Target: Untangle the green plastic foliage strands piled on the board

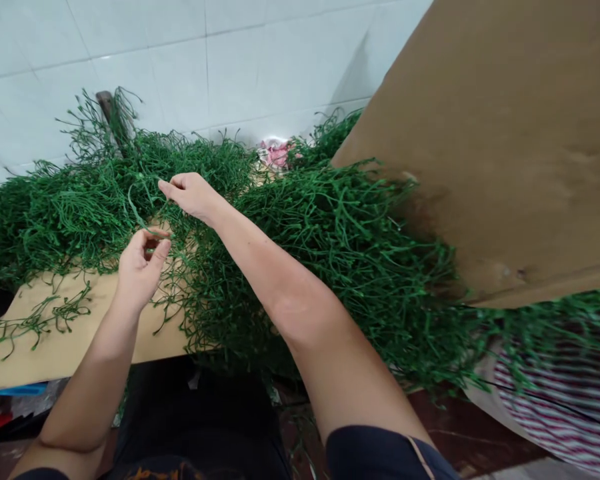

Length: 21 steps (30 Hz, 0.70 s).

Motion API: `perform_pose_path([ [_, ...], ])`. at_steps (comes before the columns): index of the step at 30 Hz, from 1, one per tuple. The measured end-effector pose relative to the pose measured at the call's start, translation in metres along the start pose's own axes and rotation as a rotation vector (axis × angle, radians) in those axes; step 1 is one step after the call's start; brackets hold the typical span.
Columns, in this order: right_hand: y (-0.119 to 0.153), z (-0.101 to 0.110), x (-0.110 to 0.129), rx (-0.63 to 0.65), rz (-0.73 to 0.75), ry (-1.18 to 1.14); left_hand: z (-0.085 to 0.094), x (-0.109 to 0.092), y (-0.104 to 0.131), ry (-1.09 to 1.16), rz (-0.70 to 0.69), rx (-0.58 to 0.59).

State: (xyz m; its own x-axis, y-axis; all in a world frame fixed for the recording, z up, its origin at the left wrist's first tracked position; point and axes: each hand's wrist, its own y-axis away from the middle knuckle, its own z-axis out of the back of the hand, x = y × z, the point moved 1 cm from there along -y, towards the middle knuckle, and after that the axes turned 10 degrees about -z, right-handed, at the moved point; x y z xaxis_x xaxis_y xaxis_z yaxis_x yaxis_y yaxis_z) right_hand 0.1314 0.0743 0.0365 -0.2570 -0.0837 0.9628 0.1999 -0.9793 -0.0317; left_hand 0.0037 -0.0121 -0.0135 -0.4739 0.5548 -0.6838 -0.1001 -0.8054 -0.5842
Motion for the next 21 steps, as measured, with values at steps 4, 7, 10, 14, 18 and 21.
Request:
perform_pose_path([
  [4,0.004,-0.012,0.001,0.069,0.020,-0.005,-0.005,0.017,-0.012,0.287,0.219,-0.217],
  [7,0.007,-0.020,0.001,0.133,0.040,0.026,-0.009,0.027,-0.019,0.556,0.366,-0.224],
  [10,0.008,-0.027,0.001,0.142,0.030,0.048,-0.009,0.034,-0.023,0.664,0.339,-0.232],
  [14,0.010,-0.036,0.000,0.160,0.021,0.059,-0.007,0.046,-0.028,0.633,0.332,-0.273],
  [18,0.007,-0.035,-0.004,0.159,0.047,0.085,-0.003,0.052,-0.029,0.529,0.322,-0.181],
  [21,0.002,-0.029,-0.008,0.048,0.117,0.175,-0.001,0.049,-0.025,0.304,0.185,-0.123],
])
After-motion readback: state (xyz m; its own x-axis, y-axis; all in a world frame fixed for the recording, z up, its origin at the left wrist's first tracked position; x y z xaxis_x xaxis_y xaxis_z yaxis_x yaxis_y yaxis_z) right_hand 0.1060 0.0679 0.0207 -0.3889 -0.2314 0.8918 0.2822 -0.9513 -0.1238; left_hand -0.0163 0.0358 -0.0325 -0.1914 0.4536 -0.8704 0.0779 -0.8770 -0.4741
